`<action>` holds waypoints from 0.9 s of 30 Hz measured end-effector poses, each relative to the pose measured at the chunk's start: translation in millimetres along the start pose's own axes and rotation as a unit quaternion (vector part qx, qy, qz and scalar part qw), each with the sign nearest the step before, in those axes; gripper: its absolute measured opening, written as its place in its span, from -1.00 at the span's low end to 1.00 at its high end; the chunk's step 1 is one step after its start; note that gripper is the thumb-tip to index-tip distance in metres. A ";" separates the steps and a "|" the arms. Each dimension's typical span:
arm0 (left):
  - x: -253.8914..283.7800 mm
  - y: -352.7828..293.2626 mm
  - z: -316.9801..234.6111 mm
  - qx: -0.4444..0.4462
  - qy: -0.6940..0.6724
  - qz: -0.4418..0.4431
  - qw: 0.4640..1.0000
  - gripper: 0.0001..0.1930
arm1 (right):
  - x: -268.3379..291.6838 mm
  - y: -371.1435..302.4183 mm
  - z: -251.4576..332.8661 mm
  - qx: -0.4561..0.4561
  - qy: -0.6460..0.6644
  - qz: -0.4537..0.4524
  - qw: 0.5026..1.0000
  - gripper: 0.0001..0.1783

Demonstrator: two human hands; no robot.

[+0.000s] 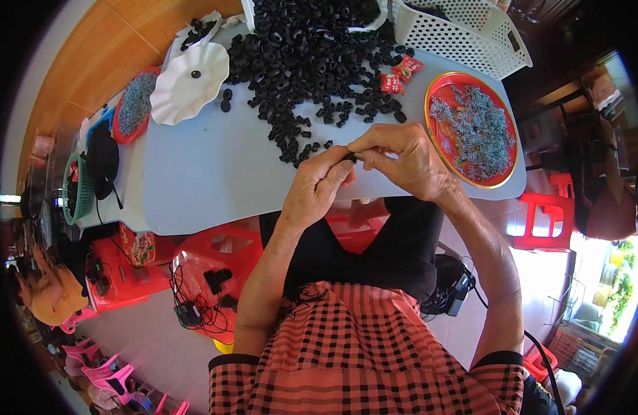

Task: The person assembles small black plastic components by repeatedly picking up pieces from the table and fitting them together by hand.

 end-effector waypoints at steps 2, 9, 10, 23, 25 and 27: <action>-0.6 -1.3 -4.1 -0.004 0.010 -0.004 1.000 -0.78 | -1.1 -4.1 0.6 -0.019 0.004 -0.008 1.000 -0.86; -0.9 -0.9 -2.2 -0.034 0.038 -0.025 0.998 -0.79 | -3.6 1.3 3.2 -0.028 -0.017 -0.030 0.999 -0.86; 0.3 -1.1 -1.2 -0.042 0.040 -0.016 0.998 -0.79 | -3.9 1.3 5.2 -0.040 -0.020 -0.024 0.999 -0.86; -12.5 0.8 -0.6 -0.028 0.038 -0.101 0.994 -0.82 | -20.0 -2.4 3.0 0.139 -0.229 -0.064 0.961 -0.88; -9.0 1.6 1.7 -0.023 0.032 -0.087 0.995 -0.81 | -21.5 -2.5 9.8 0.158 -0.261 -0.055 0.951 -0.88; -4.4 3.3 5.9 -0.016 -0.001 -0.054 0.998 -0.79 | -17.7 2.3 7.7 0.049 -0.140 -0.072 0.986 -0.88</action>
Point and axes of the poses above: each hand's wrist, its own y-axis towards the middle knuckle, its own x-axis out of the back of the hand, z = x × y, the point moved 2 cm from there along y, towards the middle knuckle, and after that the axes turned 12 degrees about y, right-handed, at the moved point
